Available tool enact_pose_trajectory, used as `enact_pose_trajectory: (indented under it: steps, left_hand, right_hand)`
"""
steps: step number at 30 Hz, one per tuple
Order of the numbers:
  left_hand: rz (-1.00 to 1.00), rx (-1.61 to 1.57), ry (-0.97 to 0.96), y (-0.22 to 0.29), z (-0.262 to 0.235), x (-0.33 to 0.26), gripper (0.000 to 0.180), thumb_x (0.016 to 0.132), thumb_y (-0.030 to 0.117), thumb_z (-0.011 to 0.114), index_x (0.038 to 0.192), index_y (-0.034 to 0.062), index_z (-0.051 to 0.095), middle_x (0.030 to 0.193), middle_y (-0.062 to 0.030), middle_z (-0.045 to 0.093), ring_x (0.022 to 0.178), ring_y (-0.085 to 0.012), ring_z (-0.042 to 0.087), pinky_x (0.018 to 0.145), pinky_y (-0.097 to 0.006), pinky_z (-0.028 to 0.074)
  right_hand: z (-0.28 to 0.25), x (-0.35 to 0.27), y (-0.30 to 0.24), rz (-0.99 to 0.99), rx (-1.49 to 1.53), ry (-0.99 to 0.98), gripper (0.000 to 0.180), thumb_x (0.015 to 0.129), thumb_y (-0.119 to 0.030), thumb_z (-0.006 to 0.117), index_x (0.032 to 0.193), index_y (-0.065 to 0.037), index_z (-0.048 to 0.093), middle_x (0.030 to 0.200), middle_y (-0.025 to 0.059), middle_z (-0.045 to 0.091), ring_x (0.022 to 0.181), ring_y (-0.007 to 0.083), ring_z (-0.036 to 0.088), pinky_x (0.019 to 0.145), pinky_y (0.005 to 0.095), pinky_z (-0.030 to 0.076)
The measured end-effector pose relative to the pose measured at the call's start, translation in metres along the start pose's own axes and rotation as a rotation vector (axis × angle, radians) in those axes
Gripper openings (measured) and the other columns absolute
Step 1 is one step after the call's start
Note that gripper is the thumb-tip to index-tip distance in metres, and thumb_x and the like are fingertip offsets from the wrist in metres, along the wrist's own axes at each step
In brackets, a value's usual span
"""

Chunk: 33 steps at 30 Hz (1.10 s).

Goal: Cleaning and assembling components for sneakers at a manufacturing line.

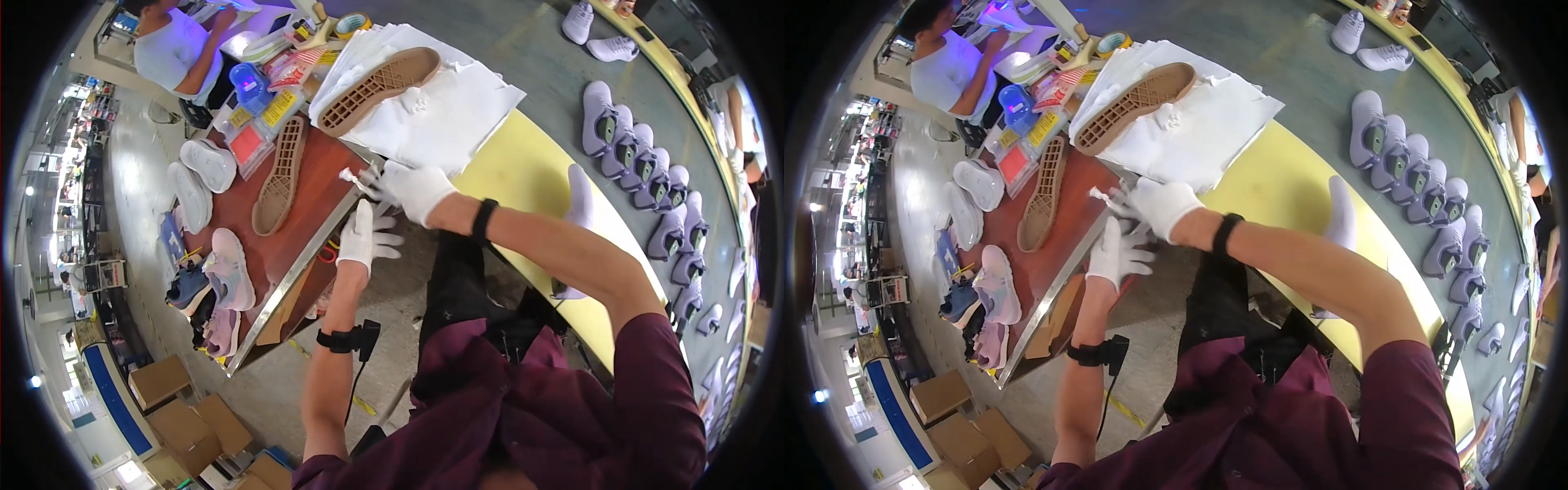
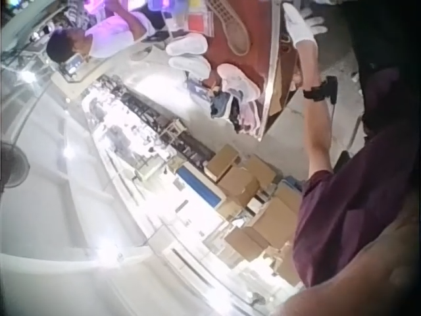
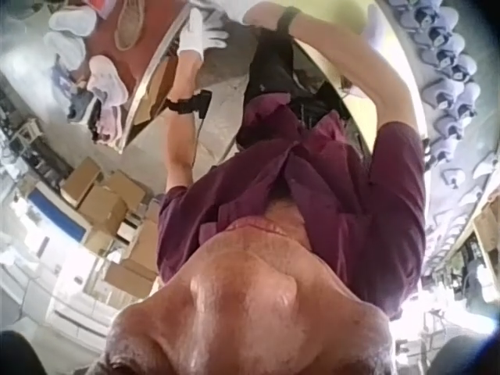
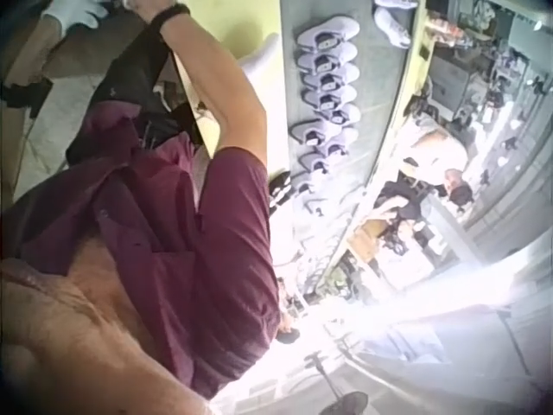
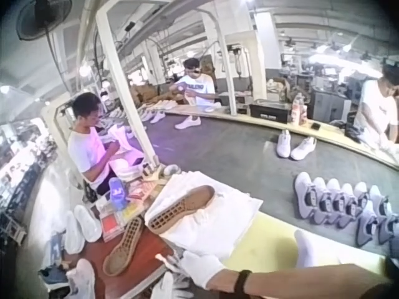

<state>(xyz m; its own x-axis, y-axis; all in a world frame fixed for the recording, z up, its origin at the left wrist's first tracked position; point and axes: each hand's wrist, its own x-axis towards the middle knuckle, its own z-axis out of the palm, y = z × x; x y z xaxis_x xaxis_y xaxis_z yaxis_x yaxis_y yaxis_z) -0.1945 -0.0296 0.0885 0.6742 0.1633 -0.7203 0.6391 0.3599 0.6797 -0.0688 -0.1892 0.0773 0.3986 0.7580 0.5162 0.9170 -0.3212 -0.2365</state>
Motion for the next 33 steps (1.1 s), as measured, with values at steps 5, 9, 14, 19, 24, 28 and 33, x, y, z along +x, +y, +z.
enact_pose_trajectory:
  steps: [5,9,14,19,24,28,33]
  left_hand:
    - [0.197,-0.118,-0.507,-0.053,0.04,-0.004,0.062,0.11,0.061,0.04,0.142,0.0103,0.057,0.131,-0.0079,0.068,0.118,-0.0219,0.068,0.093,-0.04,0.059]
    - [-0.1,-0.35,-0.789,-0.068,0.071,-0.033,0.041,0.11,0.029,0.056,0.143,0.0062,0.056,0.118,-0.0071,0.071,0.096,-0.0195,0.071,0.079,-0.036,0.061]
    - [0.137,0.083,-0.597,-0.107,0.122,-0.053,0.035,0.107,0.018,0.053,0.136,0.0004,0.06,0.111,-0.0101,0.073,0.093,-0.0214,0.073,0.075,-0.034,0.061]
    - [0.142,0.41,-0.589,-0.11,0.178,-0.097,0.048,0.114,0.038,0.048,0.125,-0.0034,0.068,0.108,-0.0042,0.071,0.097,-0.0099,0.063,0.086,-0.026,0.051]
    - [0.444,0.426,-0.782,-0.117,0.196,-0.113,0.059,0.105,0.028,0.065,0.154,0.0014,0.045,0.123,-0.0068,0.066,0.111,-0.0148,0.064,0.095,-0.031,0.052]
    - [0.228,0.667,-0.866,-0.13,0.22,-0.141,0.075,0.086,0.003,0.079,0.153,0.0037,0.044,0.132,-0.0099,0.065,0.112,-0.0204,0.067,0.098,-0.035,0.055]
    - [0.238,1.044,-0.69,-0.136,0.222,-0.131,0.035,0.101,0.012,0.064,0.135,0.0012,0.063,0.105,-0.0137,0.074,0.09,-0.0181,0.072,0.082,-0.032,0.057]
  right_hand:
    - [-0.098,-0.062,-0.074,0.223,0.244,-0.07,0.012,0.083,-0.017,0.071,0.093,-0.012,0.066,0.081,0.0083,0.062,0.071,0.0284,0.069,0.061,0.0419,0.057]
    - [-0.144,-0.126,-0.099,0.471,0.315,-0.136,0.016,0.084,-0.015,0.07,0.1,-0.012,0.07,0.088,0.0091,0.066,0.081,0.0314,0.07,0.072,0.0435,0.059]
    - [-0.186,-0.185,-0.127,0.68,0.332,0.059,0.019,0.077,-0.008,0.076,0.095,-0.008,0.069,0.085,0.0099,0.065,0.076,0.0329,0.069,0.067,0.0417,0.057]
    - [-0.202,-0.252,-0.151,0.958,0.472,0.225,0.017,0.092,-0.009,0.072,0.109,-0.006,0.071,0.088,0.0099,0.071,0.076,0.0283,0.071,0.069,0.0371,0.057]
    - [-0.246,-0.281,-0.162,1.52,1.155,0.324,0.016,0.099,-0.01,0.064,0.11,0.001,0.069,0.09,0.0039,0.073,0.074,0.0084,0.067,0.067,0.0271,0.056]
    - [-0.25,-0.287,-0.158,1.492,1.273,0.443,0.016,0.098,-0.014,0.067,0.105,0.0,0.07,0.09,0.0027,0.073,0.075,0.0086,0.067,0.069,0.0287,0.056]
    - [-0.268,-0.301,-0.147,1.49,0.64,0.075,0.025,0.091,-0.019,0.079,0.108,-0.002,0.07,0.089,0.0105,0.072,0.08,0.023,0.07,0.073,0.0348,0.056]
